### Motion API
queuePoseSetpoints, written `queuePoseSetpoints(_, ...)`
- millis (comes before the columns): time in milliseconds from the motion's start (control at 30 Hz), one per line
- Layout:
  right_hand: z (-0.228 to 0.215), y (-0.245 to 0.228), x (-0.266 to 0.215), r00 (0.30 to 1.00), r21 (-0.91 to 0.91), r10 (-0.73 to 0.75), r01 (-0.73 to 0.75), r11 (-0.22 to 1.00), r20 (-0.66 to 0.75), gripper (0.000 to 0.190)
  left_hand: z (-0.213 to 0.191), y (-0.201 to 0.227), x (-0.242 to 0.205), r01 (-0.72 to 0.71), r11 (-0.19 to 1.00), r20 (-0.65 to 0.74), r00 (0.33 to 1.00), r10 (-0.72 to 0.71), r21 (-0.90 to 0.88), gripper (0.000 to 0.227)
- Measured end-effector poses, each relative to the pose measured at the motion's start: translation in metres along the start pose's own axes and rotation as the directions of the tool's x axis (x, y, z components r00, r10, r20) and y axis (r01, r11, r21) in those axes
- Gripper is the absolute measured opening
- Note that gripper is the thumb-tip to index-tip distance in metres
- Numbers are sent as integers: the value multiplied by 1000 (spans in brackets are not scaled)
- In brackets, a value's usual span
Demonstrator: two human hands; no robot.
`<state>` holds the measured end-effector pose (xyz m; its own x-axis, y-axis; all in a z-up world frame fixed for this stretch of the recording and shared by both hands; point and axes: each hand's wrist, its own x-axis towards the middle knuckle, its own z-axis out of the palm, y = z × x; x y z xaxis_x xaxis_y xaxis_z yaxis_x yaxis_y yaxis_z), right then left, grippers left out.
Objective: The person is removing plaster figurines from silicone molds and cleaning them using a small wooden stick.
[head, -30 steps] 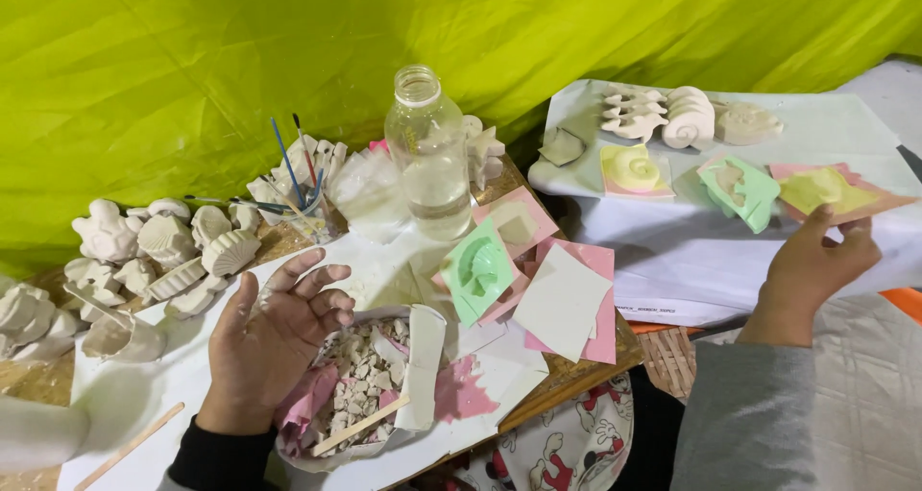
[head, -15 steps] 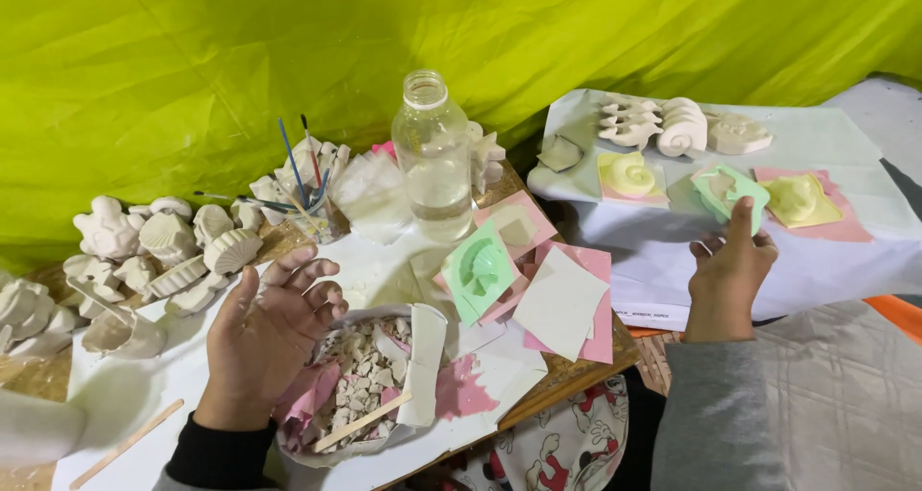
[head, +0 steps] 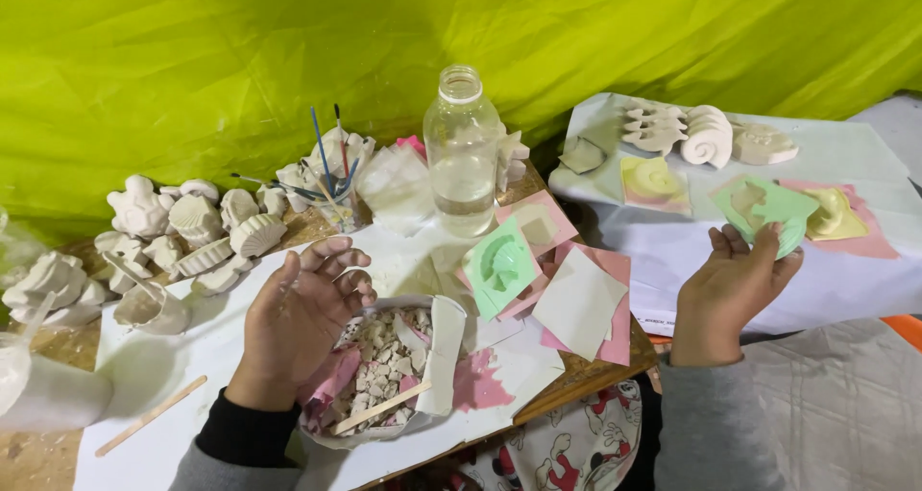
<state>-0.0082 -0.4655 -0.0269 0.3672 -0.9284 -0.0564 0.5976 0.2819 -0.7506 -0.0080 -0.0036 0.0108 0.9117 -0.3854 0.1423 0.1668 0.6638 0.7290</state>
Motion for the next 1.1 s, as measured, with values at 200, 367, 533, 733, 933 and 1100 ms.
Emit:
queuePoseSetpoints(200,14,-10,-102,890,225,-241,162,961,387,29,26,1,-5,-29,950,111,994,-6,312,42)
queuePoseSetpoints(367,18,-5,-184,695,304,-70,-220,927,716,32,43,7,-17,28,818,113,987,-113,574,30)
queuePoseSetpoints(533,-14,55,-207,407,59,133,-427,902,904,32,43,9,-19,-85,767,266,957,-114,636,19)
queuePoseSetpoints(733,15,75,-210,438,-151,328,-392,907,837,13,17,-25,-12,-265,853,147,964,222,449,15)
queuePoseSetpoints(933,43,38,-224,317,-267,397,-383,884,861,19,13,-30,-7,-329,828,153,944,292,454,12)
queuePoseSetpoints(1100,22,67,-209,363,-255,409,-402,879,837,7,18,-27,-10,-281,861,150,959,240,424,16)
